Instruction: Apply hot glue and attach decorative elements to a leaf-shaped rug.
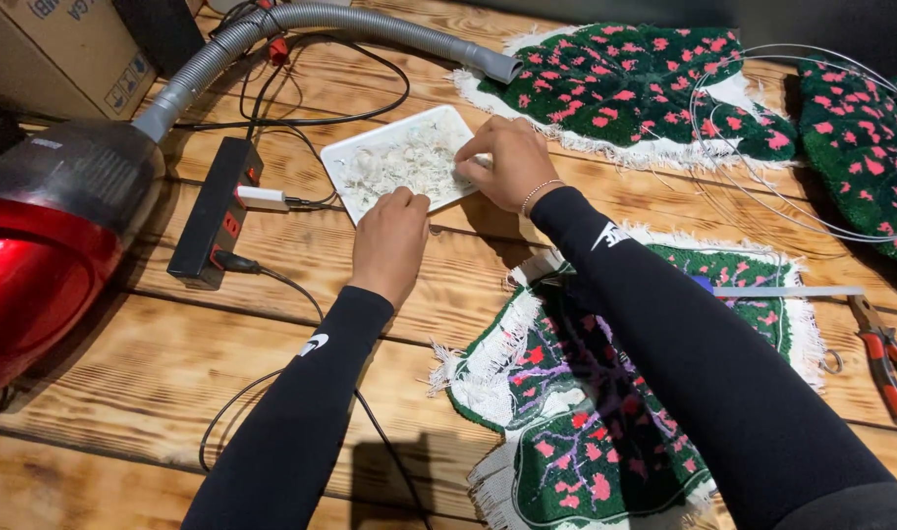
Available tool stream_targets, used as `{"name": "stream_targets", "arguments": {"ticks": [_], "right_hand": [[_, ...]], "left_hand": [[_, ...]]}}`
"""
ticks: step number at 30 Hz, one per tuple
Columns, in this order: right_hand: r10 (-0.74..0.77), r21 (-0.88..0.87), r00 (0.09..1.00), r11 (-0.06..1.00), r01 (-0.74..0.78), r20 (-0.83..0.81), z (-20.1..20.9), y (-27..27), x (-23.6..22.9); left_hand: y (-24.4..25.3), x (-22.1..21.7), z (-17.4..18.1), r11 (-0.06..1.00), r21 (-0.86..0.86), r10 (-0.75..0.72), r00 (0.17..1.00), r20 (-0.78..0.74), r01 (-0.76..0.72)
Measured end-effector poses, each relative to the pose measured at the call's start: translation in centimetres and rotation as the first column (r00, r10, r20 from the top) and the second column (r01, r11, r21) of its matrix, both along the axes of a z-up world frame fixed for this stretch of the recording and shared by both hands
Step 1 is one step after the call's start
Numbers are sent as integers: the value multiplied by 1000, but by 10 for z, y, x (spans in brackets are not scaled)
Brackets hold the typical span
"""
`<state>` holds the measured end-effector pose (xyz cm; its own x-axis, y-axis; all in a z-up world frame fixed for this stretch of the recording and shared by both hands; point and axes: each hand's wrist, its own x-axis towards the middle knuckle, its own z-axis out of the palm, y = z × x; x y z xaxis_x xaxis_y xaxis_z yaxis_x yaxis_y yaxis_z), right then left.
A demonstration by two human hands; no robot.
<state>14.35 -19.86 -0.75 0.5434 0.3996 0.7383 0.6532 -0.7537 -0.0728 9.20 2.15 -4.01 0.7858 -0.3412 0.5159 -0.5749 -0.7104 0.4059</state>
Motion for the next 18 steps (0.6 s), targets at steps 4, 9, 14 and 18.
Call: {"name": "stream_targets", "arguments": {"ticks": [4, 9, 14, 18], "right_hand": [[-112, 134, 925, 976, 170, -363, 28, -33, -26], [-188, 201, 851, 926, 320, -490, 39, -108, -98], [-179, 310, 705, 805, 506, -686, 53, -143, -205], [-206, 323, 637, 723, 611, -743, 9, -187, -268]], "left_hand": [[1, 1, 0, 991, 135, -6, 998, 55, -2], [-12, -20, 6, 986, 156, -58, 998, 26, 53], [-30, -42, 15, 985, 119, -118, 992, -53, 123], [-48, -52, 30, 982, -69, -183, 978, -103, 177]]}}
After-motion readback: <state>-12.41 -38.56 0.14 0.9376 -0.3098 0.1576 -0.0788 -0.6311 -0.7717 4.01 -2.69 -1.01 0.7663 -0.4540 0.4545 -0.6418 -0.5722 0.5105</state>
